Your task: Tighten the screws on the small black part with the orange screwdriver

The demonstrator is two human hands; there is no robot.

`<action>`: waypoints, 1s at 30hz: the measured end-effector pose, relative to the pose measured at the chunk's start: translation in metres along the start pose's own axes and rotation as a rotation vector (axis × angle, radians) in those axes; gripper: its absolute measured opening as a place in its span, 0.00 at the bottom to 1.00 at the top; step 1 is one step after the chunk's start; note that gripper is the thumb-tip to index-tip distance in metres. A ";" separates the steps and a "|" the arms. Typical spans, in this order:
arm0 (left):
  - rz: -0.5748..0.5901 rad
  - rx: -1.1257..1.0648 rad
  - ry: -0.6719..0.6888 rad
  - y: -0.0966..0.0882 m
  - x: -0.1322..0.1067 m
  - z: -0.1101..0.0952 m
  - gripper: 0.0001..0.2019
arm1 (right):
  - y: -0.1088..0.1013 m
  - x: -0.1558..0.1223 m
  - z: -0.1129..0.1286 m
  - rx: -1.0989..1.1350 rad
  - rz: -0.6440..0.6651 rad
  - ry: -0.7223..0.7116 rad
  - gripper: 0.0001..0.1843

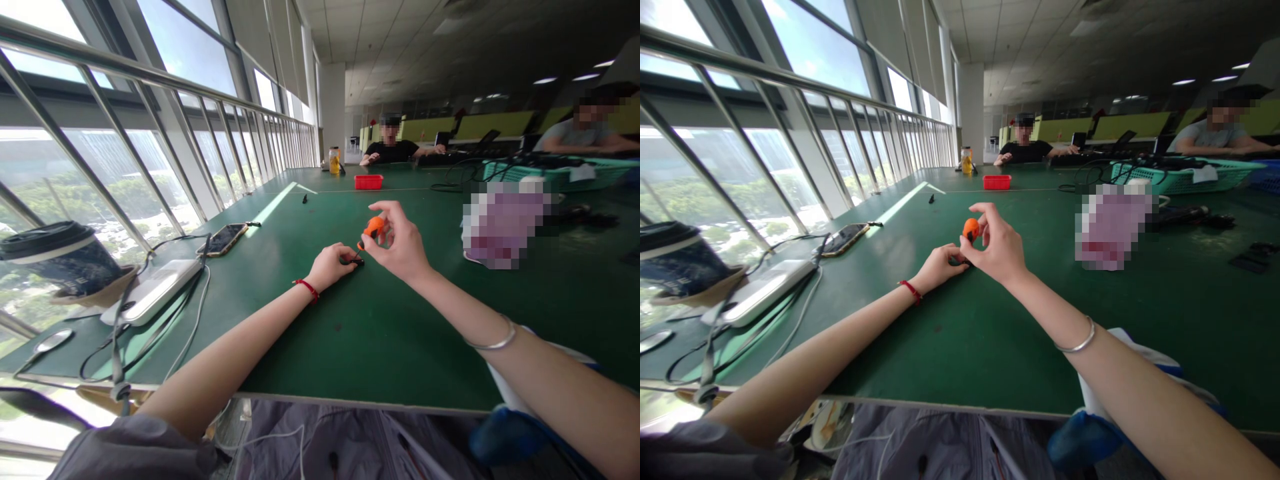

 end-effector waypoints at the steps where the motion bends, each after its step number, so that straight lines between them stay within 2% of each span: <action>1: 0.002 -0.002 -0.001 0.000 0.000 0.000 0.07 | 0.001 0.000 -0.001 -0.018 0.015 0.020 0.18; 3: 0.004 -0.002 0.000 0.000 0.000 0.001 0.08 | 0.002 0.000 0.000 -0.054 0.041 0.031 0.10; 5: 0.007 0.003 -0.001 0.001 0.000 0.001 0.09 | 0.001 -0.001 0.003 -0.063 0.033 0.012 0.07; 14: 0.013 0.017 -0.004 0.002 0.000 0.003 0.09 | -0.020 0.001 -0.007 -0.044 -0.161 0.071 0.11; 30: 0.014 0.012 0.000 0.003 0.001 0.004 0.09 | -0.017 0.001 -0.014 -0.027 -0.142 0.102 0.12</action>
Point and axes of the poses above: each hand's wrist, its own x-axis towards the middle knuckle, its own y-axis out of the palm, z = x × y, the point moved 7 cm from there along x, towards the middle knuckle, and after that the axes turned 7 degrees about z, right-handed, at the moved point
